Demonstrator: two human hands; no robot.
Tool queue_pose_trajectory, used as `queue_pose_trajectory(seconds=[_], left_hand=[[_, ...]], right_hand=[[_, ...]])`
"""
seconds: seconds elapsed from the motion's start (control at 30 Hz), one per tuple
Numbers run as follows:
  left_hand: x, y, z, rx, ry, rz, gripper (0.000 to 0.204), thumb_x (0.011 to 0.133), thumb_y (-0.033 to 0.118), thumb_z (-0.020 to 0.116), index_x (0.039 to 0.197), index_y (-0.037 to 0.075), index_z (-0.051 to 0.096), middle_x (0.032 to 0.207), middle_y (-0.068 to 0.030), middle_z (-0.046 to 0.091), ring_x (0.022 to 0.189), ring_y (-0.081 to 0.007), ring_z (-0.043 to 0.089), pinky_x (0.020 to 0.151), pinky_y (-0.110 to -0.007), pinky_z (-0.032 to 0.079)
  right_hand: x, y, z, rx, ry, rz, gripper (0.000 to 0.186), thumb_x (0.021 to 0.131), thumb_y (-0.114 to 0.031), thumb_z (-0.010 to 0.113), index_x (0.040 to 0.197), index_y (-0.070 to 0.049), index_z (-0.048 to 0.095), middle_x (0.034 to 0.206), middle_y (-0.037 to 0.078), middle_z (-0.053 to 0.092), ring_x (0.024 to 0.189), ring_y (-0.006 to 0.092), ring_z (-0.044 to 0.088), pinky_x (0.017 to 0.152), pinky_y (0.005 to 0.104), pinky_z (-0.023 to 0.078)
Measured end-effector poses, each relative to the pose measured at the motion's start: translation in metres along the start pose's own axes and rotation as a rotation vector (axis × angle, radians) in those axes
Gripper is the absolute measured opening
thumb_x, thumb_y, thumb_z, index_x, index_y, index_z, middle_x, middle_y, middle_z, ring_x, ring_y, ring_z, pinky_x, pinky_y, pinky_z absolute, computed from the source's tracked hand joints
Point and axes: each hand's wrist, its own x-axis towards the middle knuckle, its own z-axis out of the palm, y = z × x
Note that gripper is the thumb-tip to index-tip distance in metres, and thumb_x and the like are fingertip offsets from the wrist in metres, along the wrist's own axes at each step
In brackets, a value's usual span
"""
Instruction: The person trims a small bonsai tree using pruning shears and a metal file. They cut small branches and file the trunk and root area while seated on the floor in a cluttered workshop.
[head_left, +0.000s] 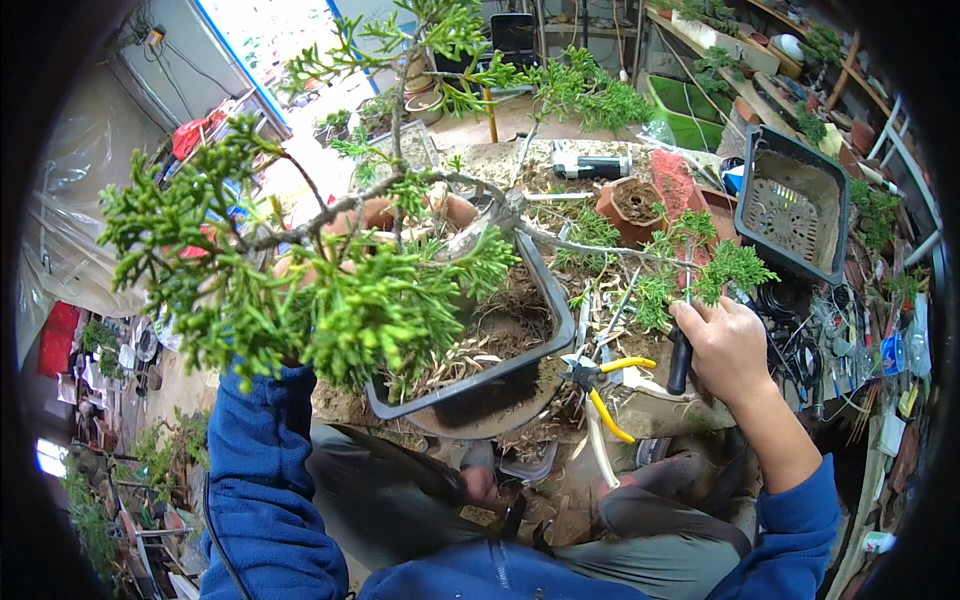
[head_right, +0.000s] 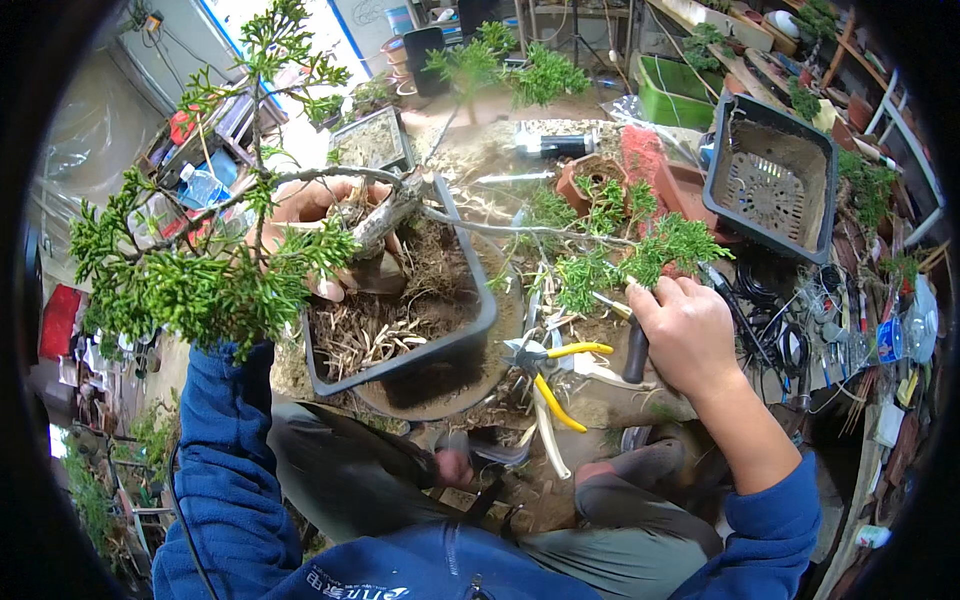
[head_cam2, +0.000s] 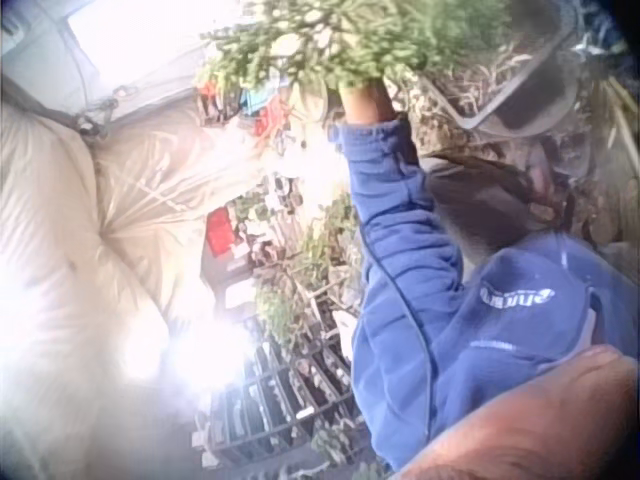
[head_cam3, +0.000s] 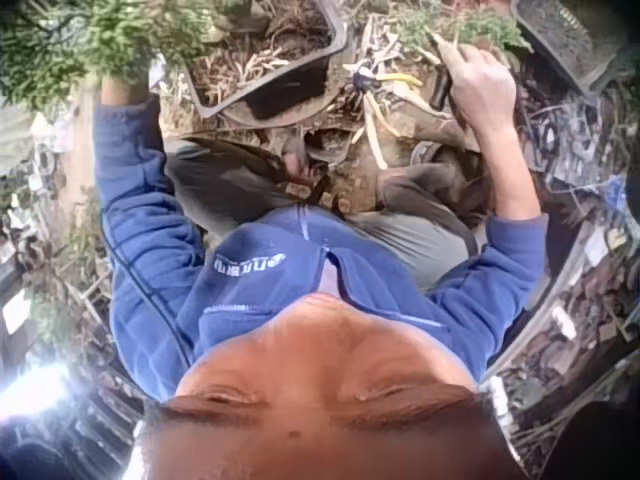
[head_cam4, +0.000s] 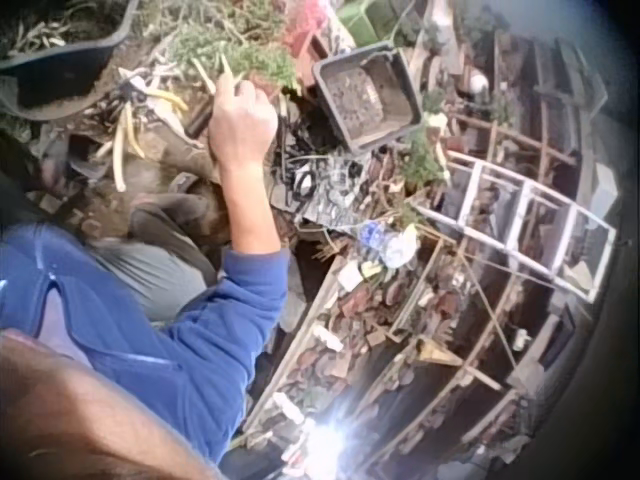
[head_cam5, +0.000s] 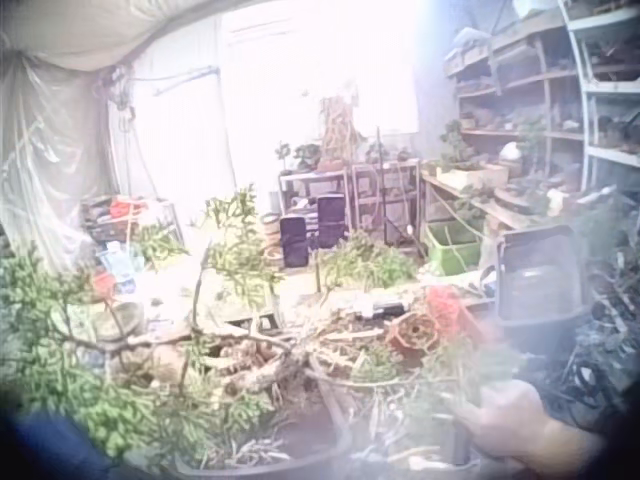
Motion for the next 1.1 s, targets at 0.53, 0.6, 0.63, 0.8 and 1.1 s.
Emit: queue_pose_trajectory(seconds=[0.53, 0.6, 0.63, 0.8, 1.1], left_hand=[[-0.038, -0.025, 0.041, 0.36, 0.437, 0.227, 0.065, 0.086, 0.026, 0.082, 0.141, 0.005, 0.057, 0.125, -0.0118, 0.071, 0.113, -0.0225, 0.067, 0.097, -0.039, 0.054], [-0.04, -0.034, 0.052, 0.736, 0.575, 0.131, 0.029, 0.097, 0.011, 0.067, 0.125, 0.015, 0.072, 0.114, -0.0086, 0.075, 0.103, -0.0244, 0.069, 0.092, -0.042, 0.054], [-0.038, -0.036, 0.055, 0.758, 0.604, 0.099, 0.026, 0.095, 0.013, 0.068, 0.121, 0.012, 0.071, 0.11, -0.011, 0.073, 0.1, -0.0278, 0.068, 0.089, -0.043, 0.053], [-0.025, -0.034, 0.071, 0.903, 0.666, 0.465, 0.025, 0.086, 0.018, 0.072, 0.102, 0.001, 0.063, 0.09, -0.0232, 0.063, 0.083, -0.0445, 0.062, 0.073, -0.052, 0.048], [-0.025, -0.019, 0.074, 0.689, 0.696, 0.337, 0.049, 0.082, 0.025, 0.08, 0.119, -0.001, 0.063, 0.103, -0.0232, 0.068, 0.099, -0.0428, 0.066, 0.086, -0.048, 0.053]], right_hand=[[-0.014, -0.038, -0.03, 0.383, 0.114, -0.056, 0.03, 0.084, -0.007, 0.074, 0.114, -0.003, 0.072, 0.097, 0.01, 0.076, 0.083, 0.0299, 0.072, 0.075, 0.0392, 0.059], [-0.017, -0.059, -0.032, 0.438, -0.006, -0.041, 0.04, 0.083, -0.015, 0.078, 0.12, -0.002, 0.069, 0.106, 0.012, 0.074, 0.094, 0.0311, 0.071, 0.083, 0.0402, 0.059], [-0.016, -0.067, -0.034, 0.477, -0.099, -0.035, 0.045, 0.082, -0.019, 0.079, 0.123, -0.002, 0.068, 0.111, 0.013, 0.073, 0.1, 0.0316, 0.07, 0.087, 0.0412, 0.058], [0.016, -0.088, -0.043, 0.448, -0.377, 0.098, 0.058, 0.082, -0.027, 0.08, 0.131, -0.001, 0.063, 0.132, 0.02, 0.062, 0.126, 0.0417, 0.055, 0.109, 0.0467, 0.046], [0.037, -0.099, -0.054, 0.446, -0.284, 0.196, 0.031, 0.081, -0.02, 0.082, 0.105, -0.003, 0.074, 0.094, 0.015, 0.066, 0.087, 0.037, 0.067, 0.078, 0.0452, 0.053]])
